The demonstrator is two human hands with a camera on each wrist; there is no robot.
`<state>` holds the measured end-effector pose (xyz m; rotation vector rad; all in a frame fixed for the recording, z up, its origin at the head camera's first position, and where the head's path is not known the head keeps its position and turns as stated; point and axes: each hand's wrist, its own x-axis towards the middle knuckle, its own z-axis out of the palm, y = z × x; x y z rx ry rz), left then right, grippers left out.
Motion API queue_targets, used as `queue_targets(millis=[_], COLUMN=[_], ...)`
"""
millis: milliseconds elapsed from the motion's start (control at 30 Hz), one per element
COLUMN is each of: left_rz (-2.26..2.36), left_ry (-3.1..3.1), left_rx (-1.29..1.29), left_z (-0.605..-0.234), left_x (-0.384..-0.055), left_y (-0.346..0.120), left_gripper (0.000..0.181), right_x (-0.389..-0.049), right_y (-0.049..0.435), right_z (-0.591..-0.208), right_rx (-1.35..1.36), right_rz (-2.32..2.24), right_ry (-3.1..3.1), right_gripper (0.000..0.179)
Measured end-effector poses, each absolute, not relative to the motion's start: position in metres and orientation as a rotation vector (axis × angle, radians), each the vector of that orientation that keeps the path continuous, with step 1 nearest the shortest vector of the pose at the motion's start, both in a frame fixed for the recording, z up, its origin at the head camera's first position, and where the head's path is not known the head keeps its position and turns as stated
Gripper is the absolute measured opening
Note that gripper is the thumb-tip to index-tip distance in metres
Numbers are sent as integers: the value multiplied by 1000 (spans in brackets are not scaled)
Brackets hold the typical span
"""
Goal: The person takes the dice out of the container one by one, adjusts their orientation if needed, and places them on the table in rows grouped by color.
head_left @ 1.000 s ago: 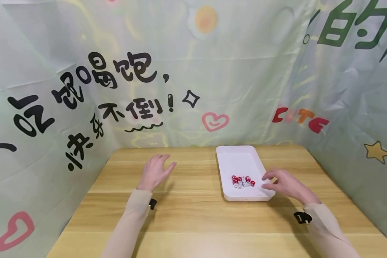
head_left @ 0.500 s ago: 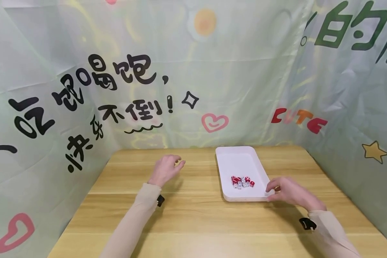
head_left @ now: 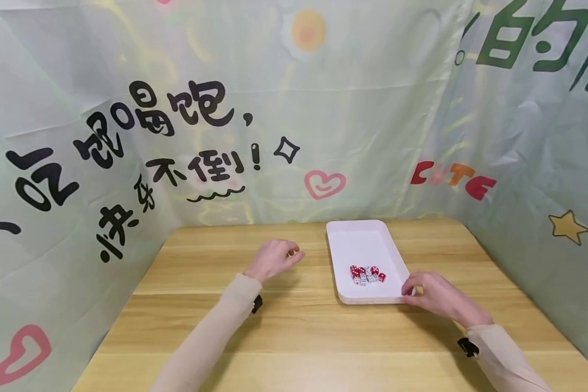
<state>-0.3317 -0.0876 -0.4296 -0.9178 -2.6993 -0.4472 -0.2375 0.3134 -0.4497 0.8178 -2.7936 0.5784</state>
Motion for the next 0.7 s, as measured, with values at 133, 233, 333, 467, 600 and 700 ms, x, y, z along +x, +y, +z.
queue_targets(millis=[133,233,333,467,600,700], left_rz=[-444,-443,-456,-484,-505,-513], left_ry=[-2706,-2714,-2716,-2711,-2700,-2678], left_rx=[-977,-1011,-1046,-1115,-1140,-1128], left_z=[-431,-432,-431,-433,-438,-439], left_x=[-335,-337,-339,-340,-341,-340], left_y=[-76,-68,-61,-52,-45,-40], left_gripper=[25,22,19,16,14,13], right_x=[-237,-237,-238,-238,-237,-238], right_y=[311,310,309,310,311,310], right_z=[-448,-446,-444,-442,-442,-443], right_rx=[834,811,787,799,828,836], right_rz=[599,608,608,620,641,646], right_ry=[-2789,-2803,-2818,-2841,-2869,-2872], right_gripper=[12,11,10,11,11,10])
